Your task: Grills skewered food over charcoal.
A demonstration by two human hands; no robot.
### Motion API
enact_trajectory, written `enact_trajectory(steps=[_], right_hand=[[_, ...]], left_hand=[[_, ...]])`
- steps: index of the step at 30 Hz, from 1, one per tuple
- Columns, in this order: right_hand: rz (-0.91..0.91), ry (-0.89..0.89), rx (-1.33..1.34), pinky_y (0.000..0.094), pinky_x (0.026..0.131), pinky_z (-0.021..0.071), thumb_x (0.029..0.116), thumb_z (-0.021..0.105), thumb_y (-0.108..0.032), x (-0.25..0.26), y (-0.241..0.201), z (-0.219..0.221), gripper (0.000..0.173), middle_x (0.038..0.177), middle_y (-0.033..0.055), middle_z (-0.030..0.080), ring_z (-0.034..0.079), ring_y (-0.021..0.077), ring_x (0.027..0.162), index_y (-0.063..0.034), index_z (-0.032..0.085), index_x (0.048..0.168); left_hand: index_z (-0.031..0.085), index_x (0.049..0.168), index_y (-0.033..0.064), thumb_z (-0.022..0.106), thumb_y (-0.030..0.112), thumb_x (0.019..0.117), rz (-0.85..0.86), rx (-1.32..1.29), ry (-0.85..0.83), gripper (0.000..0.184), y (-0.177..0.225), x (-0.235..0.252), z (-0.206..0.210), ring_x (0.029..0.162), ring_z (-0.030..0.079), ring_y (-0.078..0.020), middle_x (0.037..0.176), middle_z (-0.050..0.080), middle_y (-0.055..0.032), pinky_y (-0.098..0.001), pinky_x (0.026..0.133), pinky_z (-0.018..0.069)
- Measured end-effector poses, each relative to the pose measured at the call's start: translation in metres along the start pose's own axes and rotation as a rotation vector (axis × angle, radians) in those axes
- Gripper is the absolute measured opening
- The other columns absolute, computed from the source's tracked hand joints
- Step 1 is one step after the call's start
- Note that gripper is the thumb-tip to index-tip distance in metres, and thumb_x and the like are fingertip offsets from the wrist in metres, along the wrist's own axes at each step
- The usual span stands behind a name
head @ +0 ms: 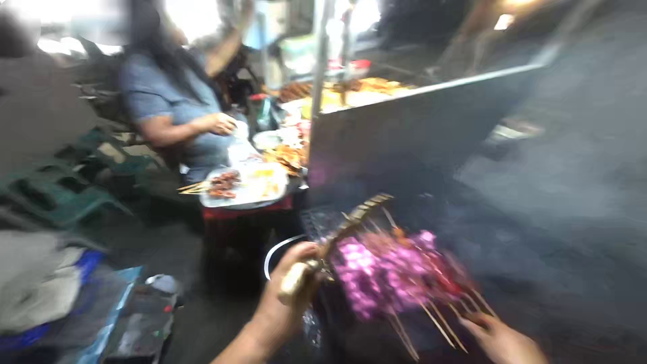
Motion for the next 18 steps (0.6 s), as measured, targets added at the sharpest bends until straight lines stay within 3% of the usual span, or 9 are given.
enact_trajectory(steps=[2,5,7,9,11,13,14,16,18], right_hand=[[0.116,-0.08,-0.041,0.0682,0.102,0.0441,0.103,0.061,-0.023,0.001,0.004,0.014,0.037,0.122,0.0331,0.066,0.062,0.0511,0.118,0.004,0.065,0.129],[0.201,-0.117,-0.076,0.0598,0.106,0.0454,0.102,0.061,-0.015,0.004,0.009,0.015,0.032,0.125,0.0273,0.067,0.062,0.0436,0.121,0.0006,0.066,0.129],[0.192,-0.061,-0.08,0.0598,0.104,0.0469,0.1026,0.057,-0.011,0.006,0.007,0.01,0.028,0.122,0.0264,0.068,0.064,0.043,0.119,0.0009,0.068,0.125],[0.165,-0.012,-0.09,0.061,0.103,0.0473,0.1033,0.055,-0.011,0.01,0.006,0.007,0.027,0.122,0.0263,0.069,0.064,0.0432,0.118,0.0003,0.069,0.123],[0.144,0.013,-0.105,0.0608,0.104,0.0469,0.1033,0.056,-0.01,0.014,0.002,0.005,0.026,0.124,0.0259,0.068,0.064,0.0429,0.12,-0.0002,0.07,0.123],[0.134,0.062,-0.069,0.0613,0.106,0.0457,0.1015,0.06,-0.009,0.013,-0.004,0.001,0.028,0.129,0.028,0.064,0.061,0.0451,0.123,0.0007,0.068,0.127],[0.129,0.09,-0.038,0.0615,0.107,0.0445,0.101,0.061,-0.009,0.012,-0.009,-0.004,0.031,0.133,0.029,0.061,0.058,0.046,0.126,0.0003,0.066,0.13],[0.076,0.183,-0.015,0.0619,0.107,0.0446,0.1005,0.063,-0.011,0.01,-0.019,-0.016,0.033,0.133,0.0294,0.061,0.058,0.047,0.125,-0.0012,0.066,0.132],[0.0,0.274,-0.01,0.0648,0.106,0.043,0.0996,0.063,-0.008,0.013,-0.031,-0.029,0.031,0.128,0.0313,0.062,0.057,0.0504,0.124,0.0014,0.067,0.129]], left_hand=[[0.056,0.135,0.0013,0.071,0.012,0.0931,-0.096,-0.034,-0.019,0.046,-0.008,-0.004,0.003,0.096,0.069,-0.005,0.111,0.072,-0.002,-0.0254,0.087,0.0596],[0.053,0.143,0.012,0.071,0.018,0.0918,-0.256,-0.179,-0.061,0.055,-0.017,-0.004,-0.002,0.097,0.068,-0.0035,0.114,0.071,0.0043,-0.0251,0.087,0.0586],[0.051,0.143,0.0047,0.069,0.014,0.093,-0.137,-0.01,0.011,0.054,-0.014,0.002,-0.006,0.103,0.067,-0.0035,0.122,0.068,0.001,-0.0249,0.09,0.0582],[0.057,0.132,-0.0018,0.071,0.014,0.0912,-0.048,0.084,0.051,0.046,-0.01,0.003,-0.002,0.104,0.067,-0.0044,0.127,0.066,-0.0032,-0.0248,0.09,0.0581],[0.051,0.14,0.0069,0.075,0.019,0.0892,-0.16,-0.145,-0.023,0.058,-0.011,0.0,0.009,0.096,0.069,-0.0026,0.114,0.071,0.0051,-0.0229,0.085,0.0593],[0.051,0.145,0.0164,0.075,0.024,0.0898,-0.273,-0.289,-0.133,0.06,-0.016,-0.002,0.015,0.1,0.068,-0.0035,0.117,0.071,0.0065,-0.024,0.089,0.0583],[0.052,0.145,0.0157,0.074,0.02,0.0891,-0.314,-0.291,-0.119,0.06,-0.021,-0.001,0.014,0.104,0.068,-0.0065,0.121,0.069,0.0033,-0.0262,0.091,0.0581],[0.047,0.147,0.0062,0.068,0.011,0.0928,-0.199,-0.067,-0.041,0.059,-0.026,0.002,0.006,0.106,0.067,-0.0069,0.125,0.067,-0.0031,-0.0264,0.092,0.0578],[0.05,0.142,0.0005,0.07,0.012,0.0907,-0.129,0.109,0.025,0.056,-0.027,0.0,0.001,0.1,0.068,-0.0038,0.118,0.07,-0.0042,-0.0243,0.088,0.0579]])
Point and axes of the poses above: each hand's wrist, its own x-axis towards the middle knuckle, its own z-axis out of the palm, y = z × x, the point moved 8 cm from there along x, towards the middle knuckle
